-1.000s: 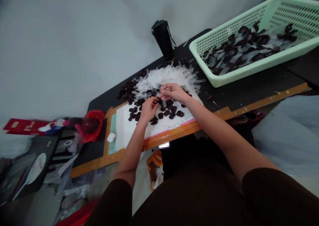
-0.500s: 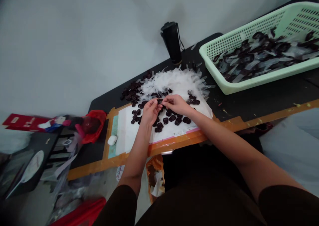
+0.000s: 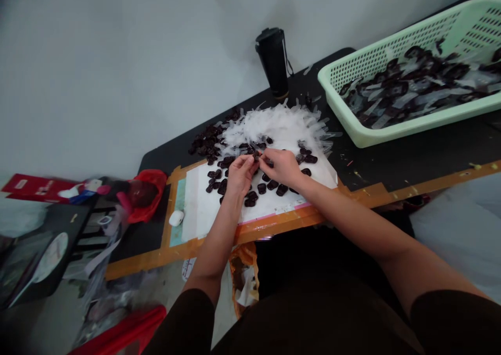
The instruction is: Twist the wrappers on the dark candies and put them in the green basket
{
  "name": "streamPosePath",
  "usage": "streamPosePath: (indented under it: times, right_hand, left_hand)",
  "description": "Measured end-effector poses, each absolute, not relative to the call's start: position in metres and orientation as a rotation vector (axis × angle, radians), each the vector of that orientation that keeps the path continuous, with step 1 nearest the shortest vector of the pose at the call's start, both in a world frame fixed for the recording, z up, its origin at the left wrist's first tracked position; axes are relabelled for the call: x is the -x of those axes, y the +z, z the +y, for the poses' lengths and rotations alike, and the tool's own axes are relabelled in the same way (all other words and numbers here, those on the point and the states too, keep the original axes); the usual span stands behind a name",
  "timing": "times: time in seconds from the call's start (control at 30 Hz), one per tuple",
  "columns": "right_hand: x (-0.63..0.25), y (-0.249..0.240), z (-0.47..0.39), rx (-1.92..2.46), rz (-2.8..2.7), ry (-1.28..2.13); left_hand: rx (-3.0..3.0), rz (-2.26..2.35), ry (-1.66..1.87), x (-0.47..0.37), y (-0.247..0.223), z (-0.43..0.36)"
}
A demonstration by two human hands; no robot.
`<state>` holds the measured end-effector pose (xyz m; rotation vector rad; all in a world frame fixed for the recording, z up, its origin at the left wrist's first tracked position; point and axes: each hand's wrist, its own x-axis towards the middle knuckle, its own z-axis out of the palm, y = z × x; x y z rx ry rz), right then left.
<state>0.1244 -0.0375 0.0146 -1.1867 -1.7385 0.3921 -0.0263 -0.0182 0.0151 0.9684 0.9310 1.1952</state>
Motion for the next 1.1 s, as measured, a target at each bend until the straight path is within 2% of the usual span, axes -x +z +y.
streamPosePath:
  times: [0.67,1.1]
  right_hand:
    - [-0.1257,0.0140,-0.0336,1.206,-1.802,0.439]
    - [-0.1237,0.0094,-0.0286,0.996,-1.451,0.945]
  left_hand:
    - [-1.187,0.989,1.267,0.0244,0.0088,-0.0192]
    - [-1.269,1.011,1.345,0.0255,0.0136,-0.0222]
